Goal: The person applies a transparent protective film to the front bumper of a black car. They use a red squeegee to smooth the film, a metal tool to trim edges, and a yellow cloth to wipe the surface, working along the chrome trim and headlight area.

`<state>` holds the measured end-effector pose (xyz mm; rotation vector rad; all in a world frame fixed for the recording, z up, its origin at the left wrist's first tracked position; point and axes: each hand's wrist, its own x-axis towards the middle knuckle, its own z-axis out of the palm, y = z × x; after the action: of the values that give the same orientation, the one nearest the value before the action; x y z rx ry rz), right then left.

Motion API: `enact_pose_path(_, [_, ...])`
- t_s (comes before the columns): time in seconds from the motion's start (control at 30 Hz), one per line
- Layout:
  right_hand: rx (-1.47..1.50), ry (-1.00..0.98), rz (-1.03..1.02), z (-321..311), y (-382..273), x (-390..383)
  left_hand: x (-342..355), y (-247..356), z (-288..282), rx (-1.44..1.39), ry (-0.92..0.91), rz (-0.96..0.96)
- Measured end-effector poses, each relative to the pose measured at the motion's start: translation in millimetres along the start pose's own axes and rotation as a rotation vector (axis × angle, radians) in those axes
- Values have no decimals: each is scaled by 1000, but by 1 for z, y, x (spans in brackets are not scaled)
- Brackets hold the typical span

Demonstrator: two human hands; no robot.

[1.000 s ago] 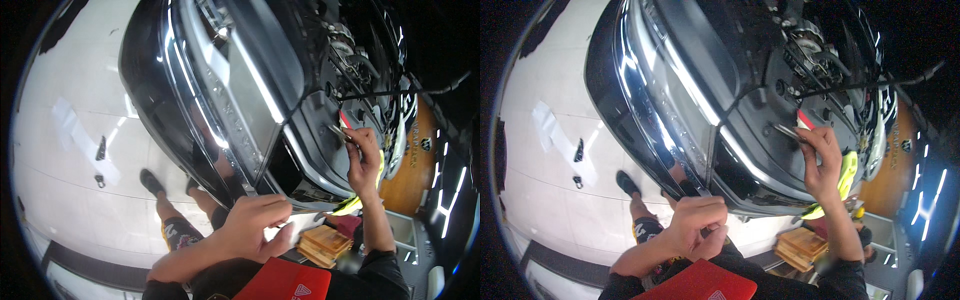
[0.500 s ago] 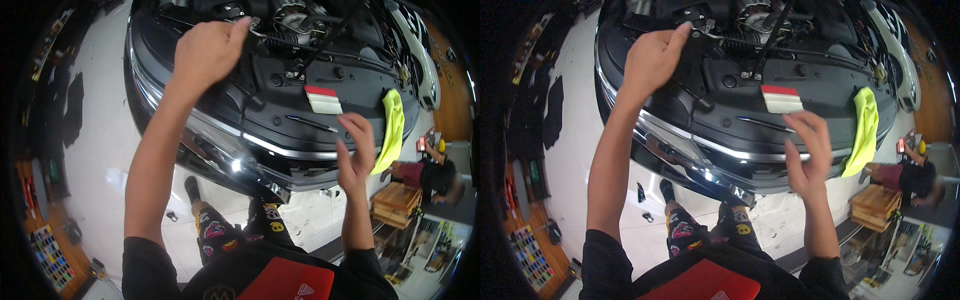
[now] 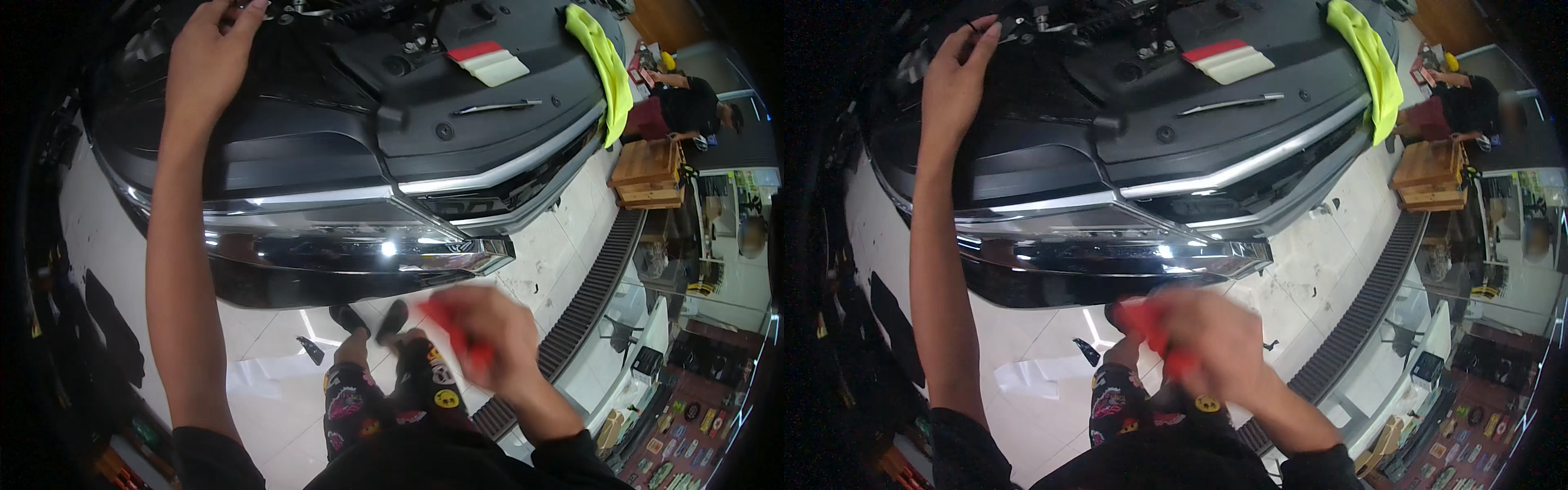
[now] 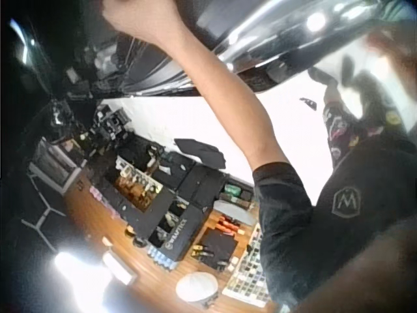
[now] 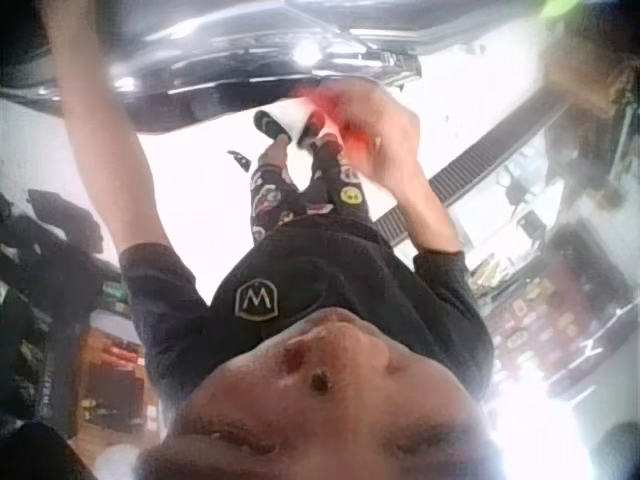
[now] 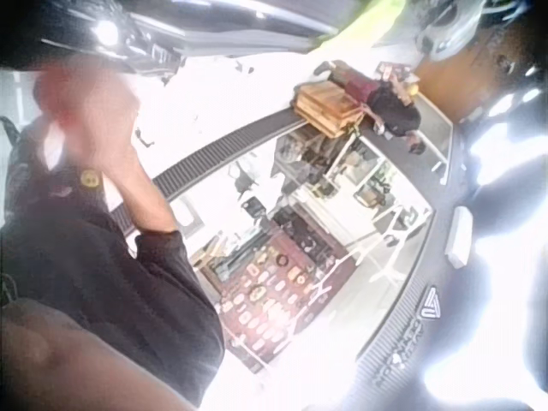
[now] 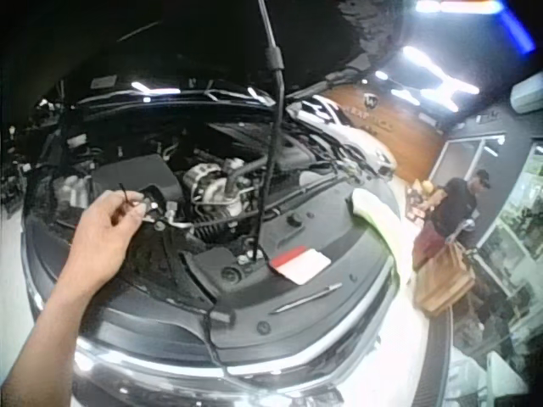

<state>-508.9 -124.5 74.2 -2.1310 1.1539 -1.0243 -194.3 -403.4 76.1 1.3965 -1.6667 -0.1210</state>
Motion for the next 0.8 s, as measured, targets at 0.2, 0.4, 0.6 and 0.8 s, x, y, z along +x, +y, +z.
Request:
enact_pose_path(0.2, [-341, 440, -43, 49, 91, -32, -12, 44, 7, -83, -60, 13])
enact_pose_path(0.4, [-381, 606, -130, 94, 101, -22, 48, -34, -26, -216, -224, -46])
enact_pose_path(0.6, [-412, 679, -146, 108, 103, -19, 42, -52, -6, 48, -215, 33])
enact_pose_path(0.8, [-445, 737, -105, 113, 105, -16, 51, -65, 4, -13, -245, 145])
